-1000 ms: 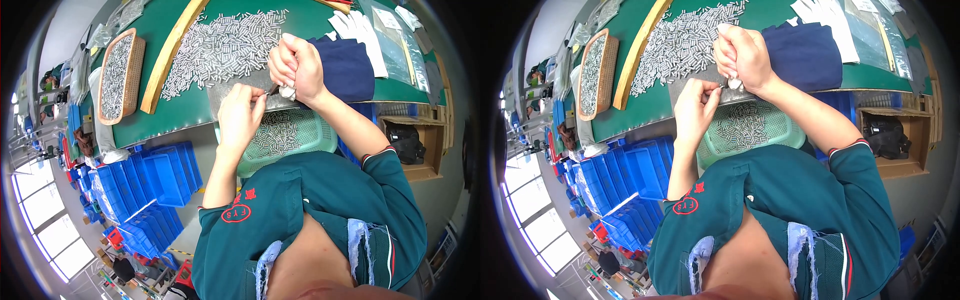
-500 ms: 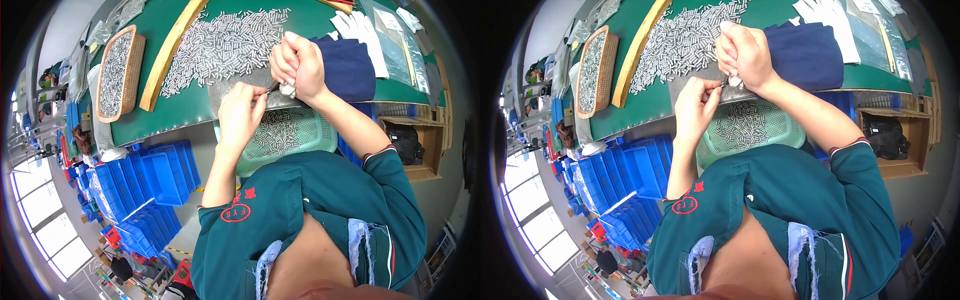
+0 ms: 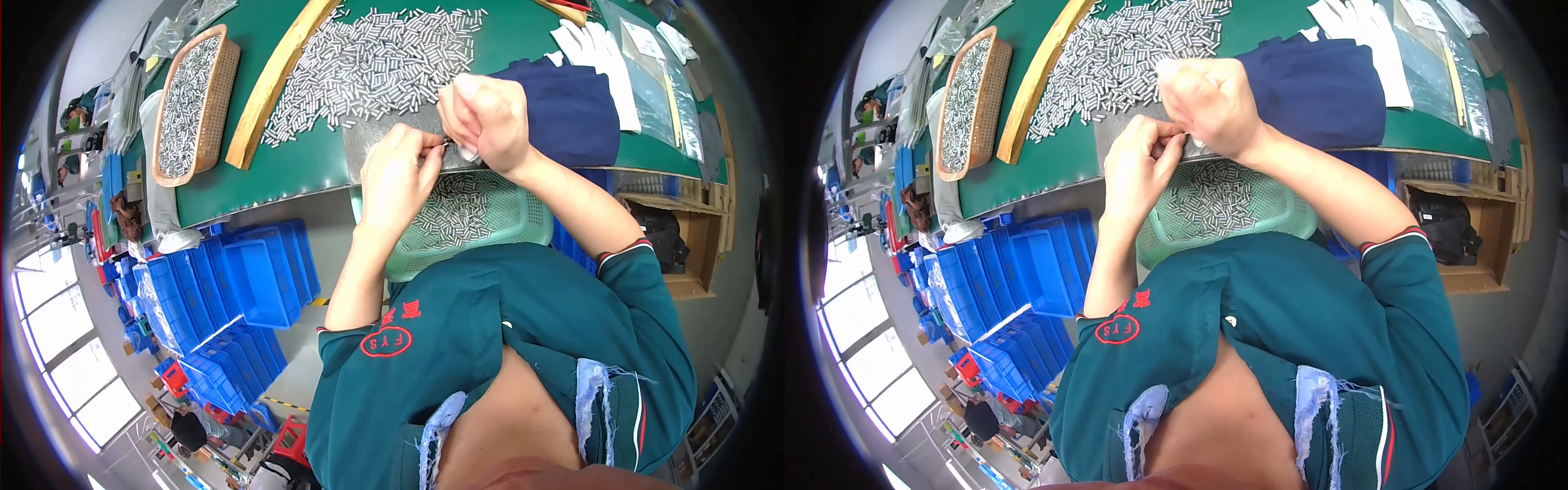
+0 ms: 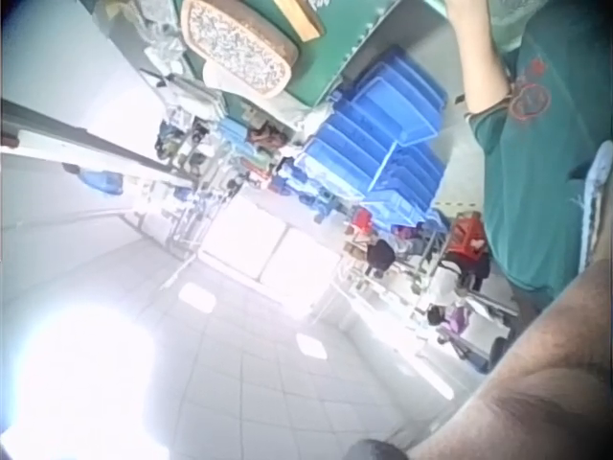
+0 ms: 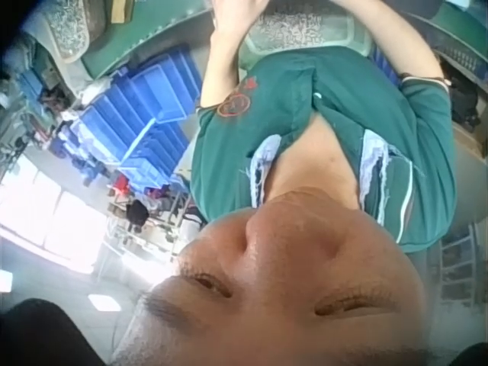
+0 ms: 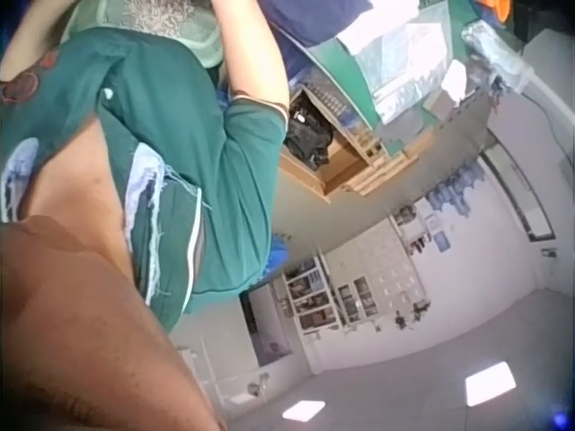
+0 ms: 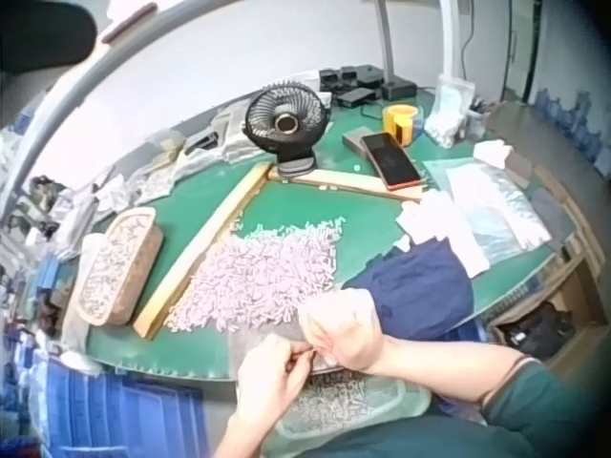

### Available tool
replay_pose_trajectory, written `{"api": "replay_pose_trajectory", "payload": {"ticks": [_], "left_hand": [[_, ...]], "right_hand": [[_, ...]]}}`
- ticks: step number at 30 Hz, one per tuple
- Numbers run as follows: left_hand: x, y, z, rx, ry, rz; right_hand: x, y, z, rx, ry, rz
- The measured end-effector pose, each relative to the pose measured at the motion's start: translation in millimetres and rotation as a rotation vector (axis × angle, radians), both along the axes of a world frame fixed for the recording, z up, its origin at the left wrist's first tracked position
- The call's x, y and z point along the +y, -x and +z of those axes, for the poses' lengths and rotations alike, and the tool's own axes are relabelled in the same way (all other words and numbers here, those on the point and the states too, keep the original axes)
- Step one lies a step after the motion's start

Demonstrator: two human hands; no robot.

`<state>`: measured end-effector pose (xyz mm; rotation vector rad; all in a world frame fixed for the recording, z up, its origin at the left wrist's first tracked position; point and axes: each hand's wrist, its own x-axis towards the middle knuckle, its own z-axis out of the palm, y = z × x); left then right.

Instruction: The person sorts and inspects small metal cylindrical components by hand on a workbench.

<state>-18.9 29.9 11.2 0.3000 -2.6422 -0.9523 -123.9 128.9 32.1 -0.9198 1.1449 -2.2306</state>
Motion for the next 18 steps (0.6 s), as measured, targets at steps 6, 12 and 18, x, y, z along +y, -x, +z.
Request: {"api": "replay_pose_trajectory", "payload": {"ticks": [6, 12, 18], "left_hand": [[8, -12, 11, -0.033, 0.020, -0.207], [-27, -8, 12, 0.007, 0.155, 0.121], [-44, -4, 6, -0.040, 0.325, 0.325]], "right_hand": [[0, 13, -3, -0.276, 0.053, 0.028], [2, 16, -4, -0.311, 0.072, 0.042], [1, 15, -3, -0.308, 0.071, 0.043]]}}
